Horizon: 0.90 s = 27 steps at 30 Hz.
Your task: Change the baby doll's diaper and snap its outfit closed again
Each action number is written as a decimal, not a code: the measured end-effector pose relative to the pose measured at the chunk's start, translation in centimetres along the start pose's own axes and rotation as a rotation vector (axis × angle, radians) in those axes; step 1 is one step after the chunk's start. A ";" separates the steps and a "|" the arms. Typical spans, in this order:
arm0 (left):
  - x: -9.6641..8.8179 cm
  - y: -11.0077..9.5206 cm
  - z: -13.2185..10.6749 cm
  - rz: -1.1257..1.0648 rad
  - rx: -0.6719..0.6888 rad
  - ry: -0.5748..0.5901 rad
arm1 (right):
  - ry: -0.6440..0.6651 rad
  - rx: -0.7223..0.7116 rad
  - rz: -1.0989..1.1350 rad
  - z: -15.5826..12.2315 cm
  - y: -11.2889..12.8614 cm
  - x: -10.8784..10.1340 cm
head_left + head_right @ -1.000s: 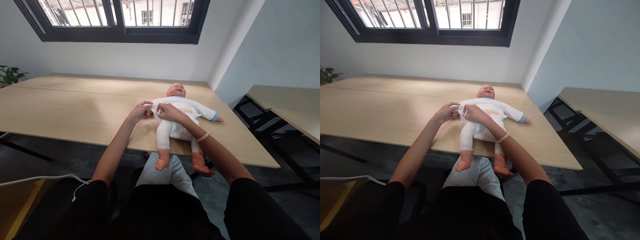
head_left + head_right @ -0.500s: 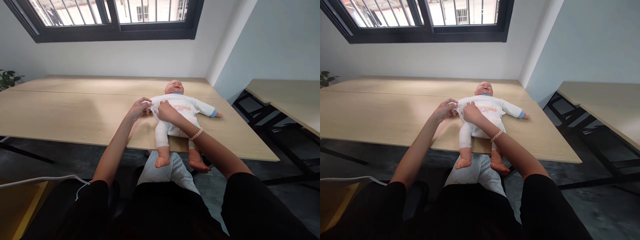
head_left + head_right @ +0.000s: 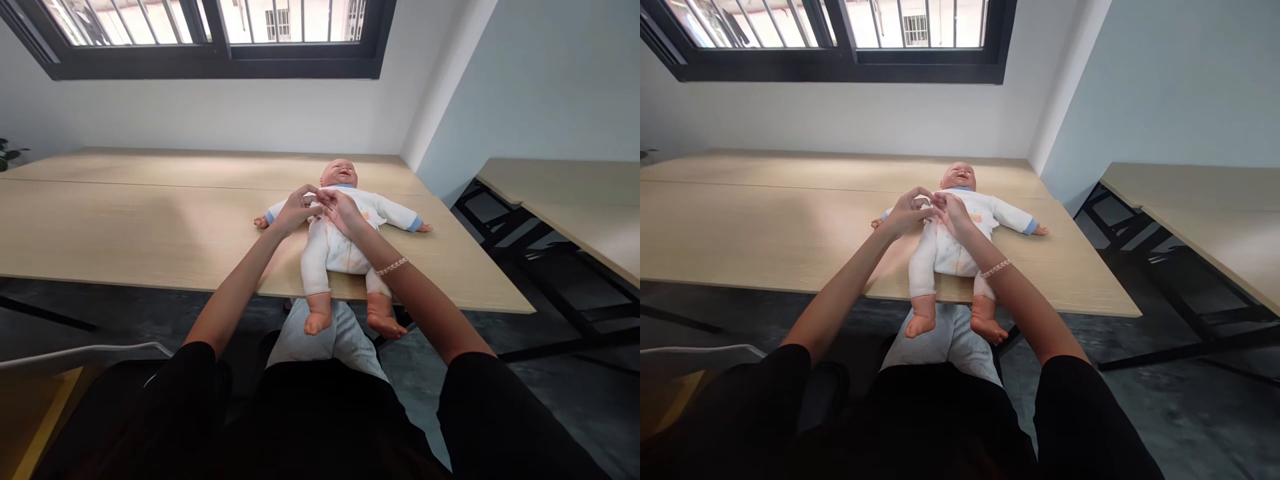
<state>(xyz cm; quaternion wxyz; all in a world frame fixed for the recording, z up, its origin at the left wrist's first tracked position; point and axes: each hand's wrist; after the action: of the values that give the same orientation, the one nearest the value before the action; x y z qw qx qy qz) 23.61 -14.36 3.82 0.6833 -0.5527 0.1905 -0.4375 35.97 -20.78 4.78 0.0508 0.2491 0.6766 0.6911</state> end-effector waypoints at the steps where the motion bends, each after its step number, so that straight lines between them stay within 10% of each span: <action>1: 0.6 0.1 0.3 0.012 0.001 0.009 | -0.007 0.011 0.039 0.0 0.1 0.0; 12: 4.2 1.7 1.0 0.493 0.165 -0.110 | -0.372 -0.247 0.103 -0.9 0.6 -0.8; 27: 5.1 1.2 0.0 0.955 0.119 0.095 | -0.206 -0.389 -0.545 -6.5 1.8 -8.3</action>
<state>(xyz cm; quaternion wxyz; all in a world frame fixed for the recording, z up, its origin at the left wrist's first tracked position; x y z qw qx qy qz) 26.84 -18.50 3.87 0.8287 -0.3427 0.4285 -0.1100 41.05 -30.21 4.49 0.3480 0.1135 0.5651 0.7394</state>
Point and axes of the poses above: each hand's wrist, its own z-axis towards the middle knuckle, its own x-axis out of the palm, y = z × x, and after that the axes turned 10 degrees about -z, right-handed
